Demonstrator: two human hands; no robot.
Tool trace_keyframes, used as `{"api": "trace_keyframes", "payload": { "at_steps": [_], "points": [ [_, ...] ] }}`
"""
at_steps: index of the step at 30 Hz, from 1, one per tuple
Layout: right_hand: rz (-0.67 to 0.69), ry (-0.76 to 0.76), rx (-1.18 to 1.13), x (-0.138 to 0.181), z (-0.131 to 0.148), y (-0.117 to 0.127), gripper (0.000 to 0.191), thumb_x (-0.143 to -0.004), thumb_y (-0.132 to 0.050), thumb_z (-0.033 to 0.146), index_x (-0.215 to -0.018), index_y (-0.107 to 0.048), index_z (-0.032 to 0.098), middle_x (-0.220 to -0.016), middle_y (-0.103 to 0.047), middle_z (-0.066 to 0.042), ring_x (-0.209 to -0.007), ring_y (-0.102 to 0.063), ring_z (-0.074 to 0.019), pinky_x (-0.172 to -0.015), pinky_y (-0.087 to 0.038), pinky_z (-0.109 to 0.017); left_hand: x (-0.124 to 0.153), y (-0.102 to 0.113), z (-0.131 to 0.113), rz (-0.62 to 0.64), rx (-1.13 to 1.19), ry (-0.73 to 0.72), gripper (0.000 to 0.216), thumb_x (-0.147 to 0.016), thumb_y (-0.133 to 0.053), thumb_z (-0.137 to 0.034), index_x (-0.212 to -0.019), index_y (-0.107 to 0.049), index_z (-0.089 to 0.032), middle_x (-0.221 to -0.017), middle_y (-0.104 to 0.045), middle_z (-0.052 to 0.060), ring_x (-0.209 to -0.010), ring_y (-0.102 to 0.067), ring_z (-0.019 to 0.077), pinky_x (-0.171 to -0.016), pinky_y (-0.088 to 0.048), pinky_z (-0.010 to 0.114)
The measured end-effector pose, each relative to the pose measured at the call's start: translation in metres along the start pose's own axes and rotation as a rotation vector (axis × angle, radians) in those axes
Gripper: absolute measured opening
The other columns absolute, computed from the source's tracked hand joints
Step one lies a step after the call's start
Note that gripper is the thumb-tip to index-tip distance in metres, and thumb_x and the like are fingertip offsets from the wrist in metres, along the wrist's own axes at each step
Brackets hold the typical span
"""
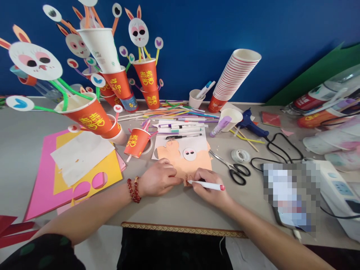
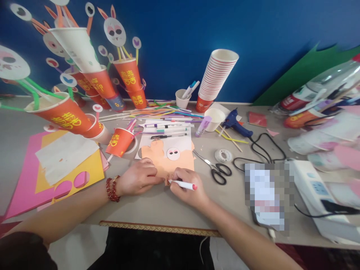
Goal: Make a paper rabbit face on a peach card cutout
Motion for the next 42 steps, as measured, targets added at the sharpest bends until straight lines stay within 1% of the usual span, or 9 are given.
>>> {"api": "trace_keyframes", "payload": {
  "at_steps": [3, 8, 11, 15, 26, 30, 34, 39, 42],
  "points": [
    [0.012, 0.012, -0.008, -0.0003, 0.0004, -0.0002, 0.017, -0.072, -0.048, 0.010, -0.064, -0.040, 0.023, -0.059, -0.061, 0.003, -0.053, -0.055, -0.0131, -0.053, -0.039, -0.024, -0.0006, 0.0005, -0.0005, -0.001, 0.006, -0.002, 0.021, -0.092, -0.046, -0.022, -0.097, -0.065, -0.023, -0.071, -0.054, 0.000, -0.070, -0.049, 0.0162, -0.080, -0.037, 0.034],
    [-0.022, -0.026, 0.046, 0.0002, -0.0006, -0.0007, 0.016, -0.073, -0.050, 0.013, -0.064, -0.041, 0.023, -0.056, -0.058, 0.003, -0.050, -0.052, -0.0130, -0.051, -0.037, -0.023, -0.0009, 0.0017, -0.0013, -0.004, 0.010, 0.004, 0.022, -0.093, -0.044, -0.022, -0.097, -0.066, -0.023, -0.070, -0.054, 0.001, -0.070, -0.049, 0.0165, -0.080, -0.037, 0.034],
    [-0.006, -0.016, 0.032, 0.0004, -0.0007, -0.0008, 0.016, -0.073, -0.050, 0.013, -0.064, -0.041, 0.023, -0.056, -0.058, 0.003, -0.050, -0.052, -0.0129, -0.052, -0.037, -0.024, -0.0006, 0.0015, -0.0012, -0.002, 0.013, -0.003, 0.021, -0.092, -0.045, -0.021, -0.098, -0.066, -0.023, -0.071, -0.054, 0.001, -0.070, -0.049, 0.0169, -0.080, -0.037, 0.034],
    [-0.026, -0.051, 0.057, 0.0001, -0.0006, 0.0001, 0.015, -0.073, -0.050, 0.014, -0.064, -0.043, 0.023, -0.056, -0.058, 0.003, -0.050, -0.052, -0.0131, -0.050, -0.037, -0.023, -0.0009, 0.0017, -0.0008, 0.000, 0.023, 0.009, 0.022, -0.092, -0.045, -0.020, -0.099, -0.065, -0.024, -0.072, -0.055, 0.001, -0.069, -0.048, 0.0164, -0.080, -0.037, 0.034],
    [-0.021, -0.042, 0.048, 0.0003, -0.0013, -0.0008, 0.015, -0.073, -0.049, 0.015, -0.063, -0.042, 0.023, -0.055, -0.056, 0.003, -0.049, -0.051, -0.0126, -0.050, -0.036, -0.023, -0.0017, 0.0015, -0.0013, -0.001, 0.018, 0.011, 0.023, -0.094, -0.043, -0.022, -0.098, -0.066, -0.024, -0.071, -0.055, 0.001, -0.070, -0.048, 0.0167, -0.079, -0.036, 0.033],
    [-0.032, -0.069, 0.075, 0.0005, -0.0029, -0.0009, 0.014, -0.073, -0.051, 0.016, -0.064, -0.043, 0.023, -0.054, -0.055, 0.003, -0.050, -0.051, -0.0131, -0.051, -0.037, -0.023, -0.0017, 0.0016, -0.0015, 0.000, 0.021, 0.010, 0.023, -0.094, -0.043, -0.022, -0.099, -0.066, -0.024, -0.070, -0.055, 0.001, -0.069, -0.048, 0.0167, -0.078, -0.036, 0.034],
    [-0.017, -0.048, 0.067, 0.0006, -0.0031, -0.0011, 0.015, -0.073, -0.050, 0.016, -0.063, -0.042, 0.023, -0.054, -0.055, 0.003, -0.049, -0.051, -0.0130, -0.051, -0.036, -0.023, -0.0019, 0.0014, -0.0014, 0.007, 0.022, 0.011, 0.024, -0.093, -0.043, -0.021, -0.097, -0.066, -0.024, -0.071, -0.055, 0.001, -0.070, -0.048, 0.0164, -0.079, -0.036, 0.034],
    [-0.034, -0.065, 0.066, 0.0000, -0.0027, -0.0007, 0.014, -0.073, -0.050, 0.016, -0.063, -0.042, 0.023, -0.054, -0.055, 0.003, -0.049, -0.051, -0.0129, -0.050, -0.037, -0.023, -0.0016, 0.0010, -0.0010, -0.002, 0.022, 0.008, 0.023, -0.093, -0.043, -0.021, -0.097, -0.066, -0.024, -0.071, -0.055, 0.000, -0.070, -0.048, 0.0165, -0.079, -0.036, 0.034],
    [-0.027, -0.021, 0.034, -0.0006, -0.0016, -0.0001, 0.016, -0.072, -0.049, 0.014, -0.063, -0.040, 0.023, -0.054, -0.056, 0.004, -0.049, -0.052, -0.0126, -0.051, -0.037, -0.023, -0.0014, 0.0008, -0.0008, 0.001, 0.014, 0.008, 0.024, -0.094, -0.043, -0.022, -0.096, -0.066, -0.023, -0.071, -0.054, 0.001, -0.070, -0.048, 0.0165, -0.079, -0.037, 0.034]
  ]
}}
Point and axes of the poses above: each hand's wrist, its own x-axis away from the middle knuckle, its own y-axis out of the back of the hand, z = x × y, the point moved 1 cm from there along -x, towards the middle knuckle
